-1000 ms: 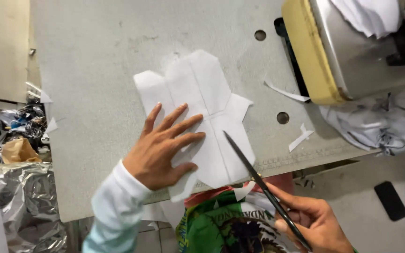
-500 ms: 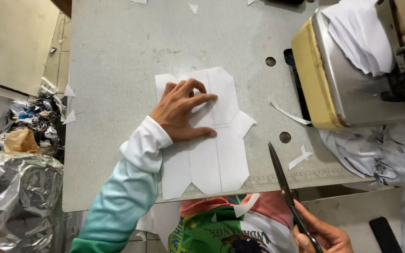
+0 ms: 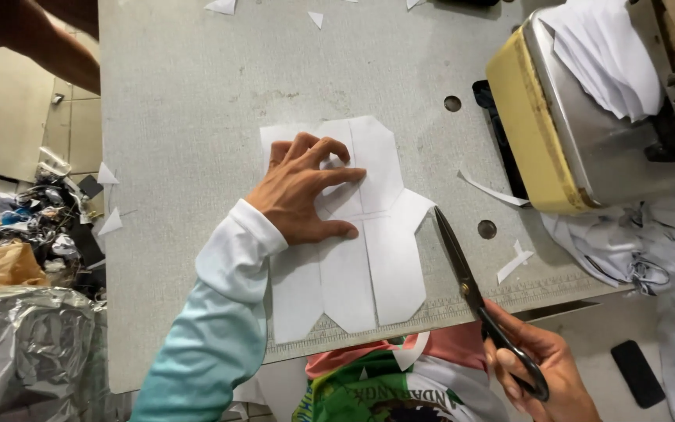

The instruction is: Using scissors to cut out specific pattern shapes from a white sheet of material on a work table.

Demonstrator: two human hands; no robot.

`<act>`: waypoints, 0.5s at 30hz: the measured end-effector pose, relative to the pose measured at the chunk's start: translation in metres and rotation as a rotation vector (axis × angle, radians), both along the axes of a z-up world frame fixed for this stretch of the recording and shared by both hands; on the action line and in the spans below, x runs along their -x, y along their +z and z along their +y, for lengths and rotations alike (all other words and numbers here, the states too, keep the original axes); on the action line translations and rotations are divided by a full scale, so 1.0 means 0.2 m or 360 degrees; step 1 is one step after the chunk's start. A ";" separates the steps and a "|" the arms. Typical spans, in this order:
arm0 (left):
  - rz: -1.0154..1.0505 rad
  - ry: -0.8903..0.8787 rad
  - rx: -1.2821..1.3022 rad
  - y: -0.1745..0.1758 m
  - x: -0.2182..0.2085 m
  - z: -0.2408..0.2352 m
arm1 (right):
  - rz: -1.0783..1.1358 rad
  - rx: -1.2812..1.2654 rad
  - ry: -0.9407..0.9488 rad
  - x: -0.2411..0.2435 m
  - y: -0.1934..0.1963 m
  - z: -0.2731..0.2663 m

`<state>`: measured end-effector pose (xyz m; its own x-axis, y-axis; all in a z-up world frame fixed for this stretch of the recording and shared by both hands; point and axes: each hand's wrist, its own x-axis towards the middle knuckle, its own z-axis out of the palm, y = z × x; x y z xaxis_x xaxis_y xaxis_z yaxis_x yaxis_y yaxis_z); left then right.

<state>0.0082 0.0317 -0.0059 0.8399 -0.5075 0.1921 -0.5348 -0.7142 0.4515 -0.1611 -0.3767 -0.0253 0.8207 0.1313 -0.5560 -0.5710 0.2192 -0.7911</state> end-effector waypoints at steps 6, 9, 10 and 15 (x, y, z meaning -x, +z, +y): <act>0.0065 0.0038 -0.0056 0.00 0.02 0.05 | 0.0000 0.0118 0.0042 0.10 -0.01 -0.05; -0.0023 0.0011 0.0108 0.00 0.00 0.06 | -0.0021 0.0251 0.0122 0.16 -0.01 -0.09; -0.0070 -0.0024 0.0216 -0.02 -0.01 0.06 | -0.0076 0.0228 0.0148 0.19 -0.01 -0.10; -0.0186 0.0078 0.0241 -0.03 -0.02 0.04 | -0.0152 -0.0125 0.0088 0.22 -0.16 -0.15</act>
<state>0.0123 0.0397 -0.0118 0.8304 -0.4244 0.3611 -0.5562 -0.6694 0.4925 -0.2042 -0.4066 -0.0571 0.8598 0.2180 -0.4618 -0.5068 0.2527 -0.8242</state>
